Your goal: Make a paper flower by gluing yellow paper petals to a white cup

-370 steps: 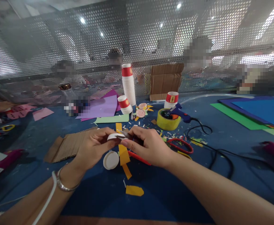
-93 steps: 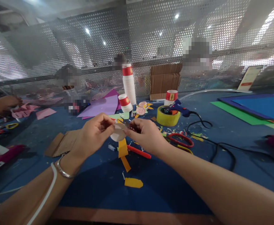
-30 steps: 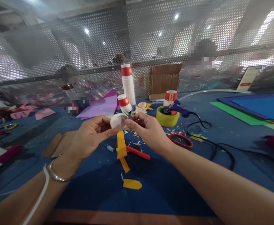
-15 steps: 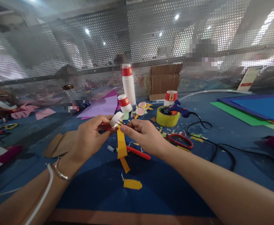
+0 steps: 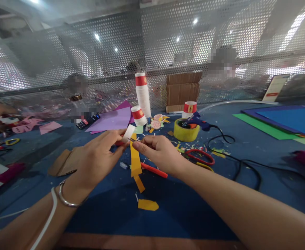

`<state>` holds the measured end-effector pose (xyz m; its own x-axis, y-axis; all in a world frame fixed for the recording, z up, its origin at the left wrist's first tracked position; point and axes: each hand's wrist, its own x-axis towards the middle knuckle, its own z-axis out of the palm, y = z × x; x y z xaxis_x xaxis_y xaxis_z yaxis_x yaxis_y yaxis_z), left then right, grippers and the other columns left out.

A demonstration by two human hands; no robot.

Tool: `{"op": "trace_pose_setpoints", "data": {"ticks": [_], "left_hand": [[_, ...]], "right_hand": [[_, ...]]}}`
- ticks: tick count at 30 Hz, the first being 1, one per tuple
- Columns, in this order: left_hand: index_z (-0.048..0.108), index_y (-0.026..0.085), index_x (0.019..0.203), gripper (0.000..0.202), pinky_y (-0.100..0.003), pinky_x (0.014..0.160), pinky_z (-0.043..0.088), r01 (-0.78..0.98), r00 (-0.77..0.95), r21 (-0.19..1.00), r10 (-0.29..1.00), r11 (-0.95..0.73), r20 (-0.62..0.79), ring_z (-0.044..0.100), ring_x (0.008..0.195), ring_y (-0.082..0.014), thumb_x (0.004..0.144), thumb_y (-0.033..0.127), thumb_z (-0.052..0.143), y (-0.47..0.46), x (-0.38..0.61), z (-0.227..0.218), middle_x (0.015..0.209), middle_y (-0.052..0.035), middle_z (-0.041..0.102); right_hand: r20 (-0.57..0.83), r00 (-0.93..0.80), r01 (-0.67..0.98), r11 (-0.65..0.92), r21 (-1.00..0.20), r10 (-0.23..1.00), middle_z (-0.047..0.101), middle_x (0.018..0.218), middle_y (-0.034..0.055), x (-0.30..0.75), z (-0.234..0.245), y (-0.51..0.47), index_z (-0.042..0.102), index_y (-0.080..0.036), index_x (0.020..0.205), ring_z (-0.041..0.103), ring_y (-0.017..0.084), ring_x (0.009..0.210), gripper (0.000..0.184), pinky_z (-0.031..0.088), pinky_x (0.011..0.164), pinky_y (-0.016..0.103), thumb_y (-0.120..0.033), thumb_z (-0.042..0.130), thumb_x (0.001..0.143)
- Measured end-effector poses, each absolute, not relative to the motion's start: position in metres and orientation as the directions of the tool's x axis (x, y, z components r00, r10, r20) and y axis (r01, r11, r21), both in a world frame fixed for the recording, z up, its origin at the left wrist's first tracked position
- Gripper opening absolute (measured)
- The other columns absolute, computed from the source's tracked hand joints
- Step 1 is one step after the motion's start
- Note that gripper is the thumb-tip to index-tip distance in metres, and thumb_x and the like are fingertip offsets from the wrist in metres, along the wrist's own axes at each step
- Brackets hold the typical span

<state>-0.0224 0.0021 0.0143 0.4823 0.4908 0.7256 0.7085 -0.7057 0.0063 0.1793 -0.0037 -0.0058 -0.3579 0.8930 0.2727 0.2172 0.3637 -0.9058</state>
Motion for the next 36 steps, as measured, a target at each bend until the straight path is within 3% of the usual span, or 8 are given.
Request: {"op": "trace_pose_setpoints", "data": {"ticks": [13, 18, 22, 26, 29, 32, 34, 36], "left_hand": [[0.056, 0.018, 0.083, 0.015, -0.032, 0.076, 0.057, 0.705, 0.508, -0.059, 0.446, -0.707, 0.736, 0.069, 0.087, -0.0197, 0.087, 0.007, 0.065, 0.0, -0.02, 0.015, 0.095, -0.007, 0.072], [0.054, 0.02, 0.082, 0.015, -0.035, 0.077, 0.058, 0.707, 0.52, -0.098, 0.421, -0.7, 0.743, 0.069, 0.09, -0.0214, 0.09, 0.009, 0.062, -0.001, -0.021, 0.015, 0.095, -0.0074, 0.072], [0.053, 0.021, 0.082, 0.016, -0.037, 0.078, 0.058, 0.706, 0.533, -0.131, 0.402, -0.696, 0.744, 0.069, 0.094, -0.0231, 0.091, 0.01, 0.06, 0.0, -0.022, 0.016, 0.101, -0.0085, 0.073], [0.054, 0.02, 0.084, 0.015, -0.041, 0.084, 0.059, 0.697, 0.537, -0.135, 0.388, -0.705, 0.749, 0.069, 0.102, -0.0253, 0.089, 0.007, 0.06, 0.0, -0.023, 0.018, 0.113, -0.0107, 0.072], [0.054, 0.02, 0.083, 0.015, -0.044, 0.095, 0.056, 0.67, 0.53, -0.068, 0.412, -0.739, 0.741, 0.063, 0.119, -0.0273, 0.087, 0.009, 0.063, 0.0, -0.024, 0.02, 0.131, -0.0132, 0.064], [0.053, 0.021, 0.079, 0.017, -0.045, 0.103, 0.052, 0.617, 0.519, 0.087, 0.487, -0.782, 0.702, 0.056, 0.129, -0.0277, 0.085, 0.013, 0.066, 0.002, -0.026, 0.021, 0.139, -0.0131, 0.058], [0.053, 0.021, 0.077, 0.018, -0.043, 0.102, 0.052, 0.542, 0.528, 0.236, 0.545, -0.807, 0.651, 0.057, 0.129, -0.0273, 0.085, 0.017, 0.068, 0.006, -0.027, 0.021, 0.135, -0.012, 0.061], [0.054, 0.021, 0.076, 0.018, -0.038, 0.091, 0.058, 0.447, 0.543, 0.408, 0.604, -0.796, 0.583, 0.064, 0.116, -0.0246, 0.086, 0.022, 0.069, 0.01, -0.028, 0.02, 0.127, -0.0112, 0.066]], "right_hand": [[0.248, -0.369, 0.156, 0.323, -0.934, 0.896, 0.033, 0.053, -0.0083, 0.179, -0.009, -0.004, 0.04, -0.022, 0.062, 0.026, 0.007, 0.046, 0.047, 0.017, 0.045, 0.028, -0.052, 0.053, 0.095], [0.245, -0.381, 0.166, 0.326, -0.931, 0.892, 0.033, 0.052, -0.0082, 0.179, -0.005, -0.004, 0.039, -0.022, 0.06, 0.026, 0.007, 0.046, 0.051, 0.018, 0.046, 0.028, -0.058, 0.055, 0.092], [0.245, -0.379, 0.163, 0.325, -0.932, 0.892, 0.032, 0.05, -0.0083, 0.179, -0.003, -0.005, 0.037, -0.023, 0.058, 0.025, 0.007, 0.045, 0.057, 0.017, 0.046, 0.028, -0.067, 0.055, 0.088], [0.25, -0.384, 0.175, 0.336, -0.926, 0.889, 0.032, 0.05, -0.0083, 0.179, -0.002, -0.006, 0.036, -0.023, 0.058, 0.025, 0.008, 0.046, 0.056, 0.017, 0.046, 0.028, -0.066, 0.054, 0.089], [0.257, -0.395, 0.181, 0.349, -0.92, 0.882, 0.032, 0.051, -0.0082, 0.179, -0.001, -0.006, 0.038, -0.023, 0.059, 0.025, 0.008, 0.046, 0.051, 0.018, 0.046, 0.028, -0.058, 0.053, 0.092], [0.261, -0.411, 0.19, 0.362, -0.913, 0.874, 0.032, 0.053, -0.0077, 0.18, 0.0, -0.006, 0.039, -0.022, 0.06, 0.025, 0.008, 0.048, 0.047, 0.019, 0.047, 0.029, -0.052, 0.053, 0.094], [0.246, -0.426, 0.202, 0.357, -0.912, 0.871, 0.033, 0.055, -0.0071, 0.181, 0.001, -0.005, 0.042, -0.022, 0.061, 0.026, 0.009, 0.05, 0.045, 0.019, 0.047, 0.029, -0.051, 0.052, 0.094], [0.233, -0.438, 0.224, 0.356, -0.907, 0.868, 0.033, 0.056, -0.0067, 0.183, 0.0, -0.003, 0.043, -0.022, 0.062, 0.027, 0.009, 0.051, 0.045, 0.02, 0.048, 0.029, -0.052, 0.052, 0.094]]}}
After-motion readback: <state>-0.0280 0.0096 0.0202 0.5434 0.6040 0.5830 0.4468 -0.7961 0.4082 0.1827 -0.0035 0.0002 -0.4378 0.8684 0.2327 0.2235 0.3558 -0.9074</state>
